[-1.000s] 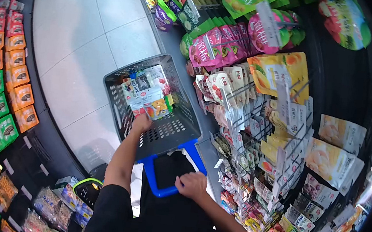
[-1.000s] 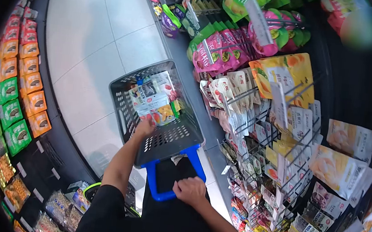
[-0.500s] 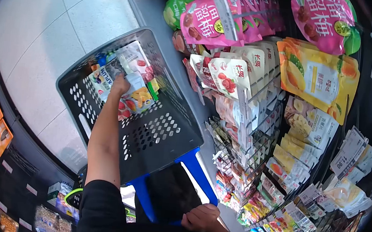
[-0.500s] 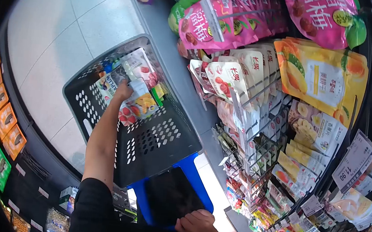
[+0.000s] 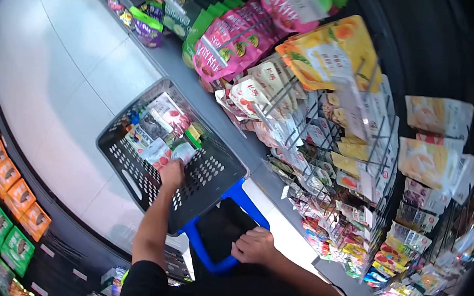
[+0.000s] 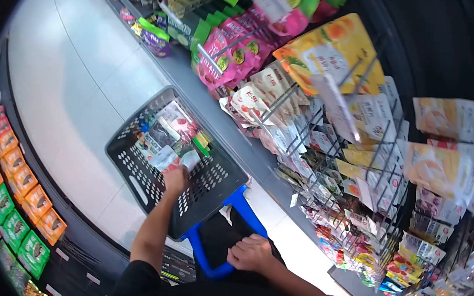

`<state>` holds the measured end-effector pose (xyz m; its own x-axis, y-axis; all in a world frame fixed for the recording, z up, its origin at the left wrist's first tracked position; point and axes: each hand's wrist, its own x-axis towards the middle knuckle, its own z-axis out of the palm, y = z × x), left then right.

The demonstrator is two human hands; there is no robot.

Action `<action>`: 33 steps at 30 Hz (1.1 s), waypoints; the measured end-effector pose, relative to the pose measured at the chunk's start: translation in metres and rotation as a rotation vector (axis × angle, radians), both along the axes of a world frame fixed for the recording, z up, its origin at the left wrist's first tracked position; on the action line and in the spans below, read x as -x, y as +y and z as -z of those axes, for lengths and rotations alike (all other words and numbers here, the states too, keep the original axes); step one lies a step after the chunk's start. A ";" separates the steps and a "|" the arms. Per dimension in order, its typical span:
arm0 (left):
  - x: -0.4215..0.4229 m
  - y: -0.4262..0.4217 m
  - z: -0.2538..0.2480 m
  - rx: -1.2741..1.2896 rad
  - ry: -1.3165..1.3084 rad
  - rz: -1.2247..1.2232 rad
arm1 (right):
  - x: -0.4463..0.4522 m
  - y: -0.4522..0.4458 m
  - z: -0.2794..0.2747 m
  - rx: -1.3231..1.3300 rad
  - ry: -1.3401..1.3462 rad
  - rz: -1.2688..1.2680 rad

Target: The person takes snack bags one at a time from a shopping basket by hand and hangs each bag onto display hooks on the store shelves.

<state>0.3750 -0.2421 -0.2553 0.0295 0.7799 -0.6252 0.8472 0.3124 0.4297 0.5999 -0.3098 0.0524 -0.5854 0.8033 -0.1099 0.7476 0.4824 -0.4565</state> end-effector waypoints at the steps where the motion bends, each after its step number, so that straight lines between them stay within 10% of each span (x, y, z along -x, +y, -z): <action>1: -0.004 -0.012 -0.010 -0.024 -0.079 0.034 | 0.000 -0.002 0.001 -0.009 0.018 -0.001; 10: -0.020 -0.048 -0.193 -0.573 -0.214 -0.171 | -0.010 -0.011 -0.008 0.059 0.182 0.060; 18: -0.045 -0.043 -0.426 -0.903 -0.331 0.227 | -0.033 -0.007 -0.030 0.220 0.660 0.565; 25: -0.077 -0.044 -0.567 -0.519 -0.635 0.331 | -0.090 0.002 -0.115 0.275 0.908 0.297; 33: -0.120 -0.009 -0.561 -0.157 -0.915 -0.009 | -0.151 -0.044 -0.119 0.994 0.948 0.203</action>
